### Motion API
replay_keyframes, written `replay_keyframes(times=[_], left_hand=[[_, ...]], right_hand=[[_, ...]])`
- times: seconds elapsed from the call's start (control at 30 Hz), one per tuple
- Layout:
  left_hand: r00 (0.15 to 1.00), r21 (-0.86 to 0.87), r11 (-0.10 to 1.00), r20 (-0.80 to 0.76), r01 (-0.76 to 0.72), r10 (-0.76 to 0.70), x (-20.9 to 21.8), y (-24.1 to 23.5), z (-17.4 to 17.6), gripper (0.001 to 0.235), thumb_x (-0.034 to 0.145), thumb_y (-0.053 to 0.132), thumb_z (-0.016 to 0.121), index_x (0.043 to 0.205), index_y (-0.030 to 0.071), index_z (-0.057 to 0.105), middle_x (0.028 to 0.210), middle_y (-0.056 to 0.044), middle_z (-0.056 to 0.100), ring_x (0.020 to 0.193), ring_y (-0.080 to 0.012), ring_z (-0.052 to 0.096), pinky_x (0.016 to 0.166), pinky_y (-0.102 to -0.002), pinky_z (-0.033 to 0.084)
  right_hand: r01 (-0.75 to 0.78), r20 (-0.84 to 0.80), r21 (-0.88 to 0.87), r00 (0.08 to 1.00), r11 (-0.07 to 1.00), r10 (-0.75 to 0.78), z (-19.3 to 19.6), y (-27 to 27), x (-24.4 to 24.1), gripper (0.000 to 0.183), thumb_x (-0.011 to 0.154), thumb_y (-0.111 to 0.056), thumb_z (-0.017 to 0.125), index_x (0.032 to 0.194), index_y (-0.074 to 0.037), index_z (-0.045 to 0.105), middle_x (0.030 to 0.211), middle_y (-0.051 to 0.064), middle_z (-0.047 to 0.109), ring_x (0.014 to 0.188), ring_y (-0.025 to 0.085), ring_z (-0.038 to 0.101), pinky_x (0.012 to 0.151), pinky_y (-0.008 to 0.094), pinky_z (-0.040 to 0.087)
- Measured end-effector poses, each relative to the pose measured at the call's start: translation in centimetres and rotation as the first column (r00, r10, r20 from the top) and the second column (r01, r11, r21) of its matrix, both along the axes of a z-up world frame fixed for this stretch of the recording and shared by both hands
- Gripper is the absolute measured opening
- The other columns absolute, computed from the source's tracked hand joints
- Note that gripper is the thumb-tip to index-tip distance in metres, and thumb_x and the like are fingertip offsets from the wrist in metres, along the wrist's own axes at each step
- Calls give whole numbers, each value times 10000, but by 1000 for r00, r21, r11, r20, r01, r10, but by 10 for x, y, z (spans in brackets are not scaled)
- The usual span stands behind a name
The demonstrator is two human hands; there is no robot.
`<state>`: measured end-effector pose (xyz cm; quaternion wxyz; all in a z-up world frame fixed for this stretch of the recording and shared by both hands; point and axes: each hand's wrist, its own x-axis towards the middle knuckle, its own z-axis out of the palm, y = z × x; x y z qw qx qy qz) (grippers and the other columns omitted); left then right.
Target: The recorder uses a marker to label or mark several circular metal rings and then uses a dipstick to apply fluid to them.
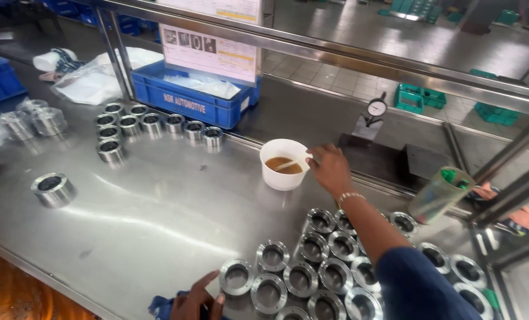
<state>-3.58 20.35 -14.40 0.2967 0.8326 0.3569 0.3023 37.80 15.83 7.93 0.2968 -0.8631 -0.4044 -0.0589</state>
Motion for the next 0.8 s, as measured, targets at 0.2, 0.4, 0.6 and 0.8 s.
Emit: replay_keyframes(times=[0.2, 0.4, 0.6, 0.8], left_hand=[[993, -105, 994, -121, -26, 14, 15, 19, -97, 560, 830, 490, 735, 1337, 259, 676, 462, 47, 568, 431, -87, 583, 678, -313, 450], [1000, 5, 1000, -3, 1, -1, 11, 9, -114, 458, 859, 476, 741, 1243, 227, 713, 447, 98, 549, 406, -38, 559, 656, -288, 426], [996, 40, 999, 93, 13, -16, 11, -2, -92, 443, 837, 460, 750, 1221, 239, 737, 464, 114, 558, 399, -30, 577, 649, -281, 428], [997, -122, 991, -53, 56, -63, 6, -5, -50, 477, 845, 439, 751, 1291, 278, 700, 531, 76, 624, 522, -43, 661, 772, -298, 443]], right_hand=[[67, 231, -203, 973, 977, -19, -25, 73, 43, 343, 771, -383, 857, 1086, -282, 770, 1452, 100, 495, 1313, 333, 423, 1002, 563, 408], [103, 247, -334, 969, 937, -18, -4, 72, 39, 198, 777, -369, 862, 950, -279, 829, 1298, 89, 626, 1285, 302, 535, 997, 477, 492], [87, 235, -270, 972, 959, -22, 2, 66, 20, 254, 781, -334, 852, 983, -198, 783, 834, 71, 762, 824, 286, 728, 740, 435, 567], [101, 251, -137, 966, 985, -64, -19, 66, 17, 123, 885, -312, 780, 944, -209, 811, 814, 66, 766, 814, 287, 739, 769, 432, 569]])
